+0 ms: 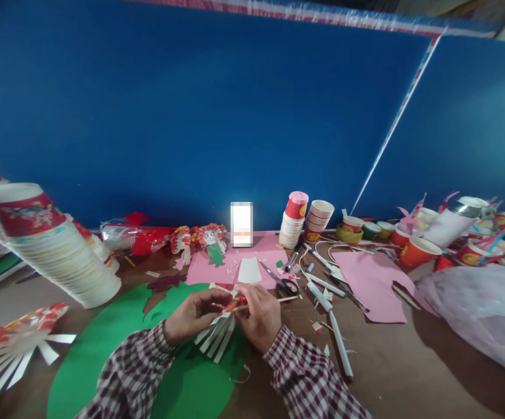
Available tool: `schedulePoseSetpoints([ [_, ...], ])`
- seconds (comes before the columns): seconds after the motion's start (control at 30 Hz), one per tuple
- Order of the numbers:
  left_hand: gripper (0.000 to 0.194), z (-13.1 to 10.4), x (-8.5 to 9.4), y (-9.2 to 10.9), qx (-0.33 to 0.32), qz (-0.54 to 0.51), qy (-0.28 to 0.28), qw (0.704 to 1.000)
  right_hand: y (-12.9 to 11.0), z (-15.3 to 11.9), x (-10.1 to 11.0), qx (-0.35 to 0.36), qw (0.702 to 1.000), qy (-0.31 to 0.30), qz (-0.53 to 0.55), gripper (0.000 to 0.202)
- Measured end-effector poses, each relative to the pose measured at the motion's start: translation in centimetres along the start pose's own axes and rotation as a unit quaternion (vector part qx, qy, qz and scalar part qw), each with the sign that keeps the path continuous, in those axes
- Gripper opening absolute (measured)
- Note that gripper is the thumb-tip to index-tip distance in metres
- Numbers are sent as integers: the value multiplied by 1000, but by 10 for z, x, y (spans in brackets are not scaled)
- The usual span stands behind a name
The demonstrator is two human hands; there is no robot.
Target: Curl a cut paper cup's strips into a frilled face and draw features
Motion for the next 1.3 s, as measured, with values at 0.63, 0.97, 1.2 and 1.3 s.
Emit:
schedulePoseSetpoints([
  [0.63,22,1,8,-4,-3,88,52,995,-2,-2,-4,14,1000,0,0,29],
  [0.97,25,2,4,3,5,111,36,993,-7,-2,-4,26,1000,-13,10,36],
  [1.2,22,2,8,-4,9,177,52,983,-13,-4,-7,50,999,-21,-2,35],
  [1.3,21,2,10,-2,-1,192,50,980,-12,-3,-8,36,999,-28,-11,34],
])
Point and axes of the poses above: each hand's wrist, its own z-axis towards the middle knuckle, its own x-axis out of the back of the hand, y = z × x, the point moved 10 cm from there along z, towards the middle knuckle, and after that the axes turned 12 degrees about -x, right-handed, at the moved point
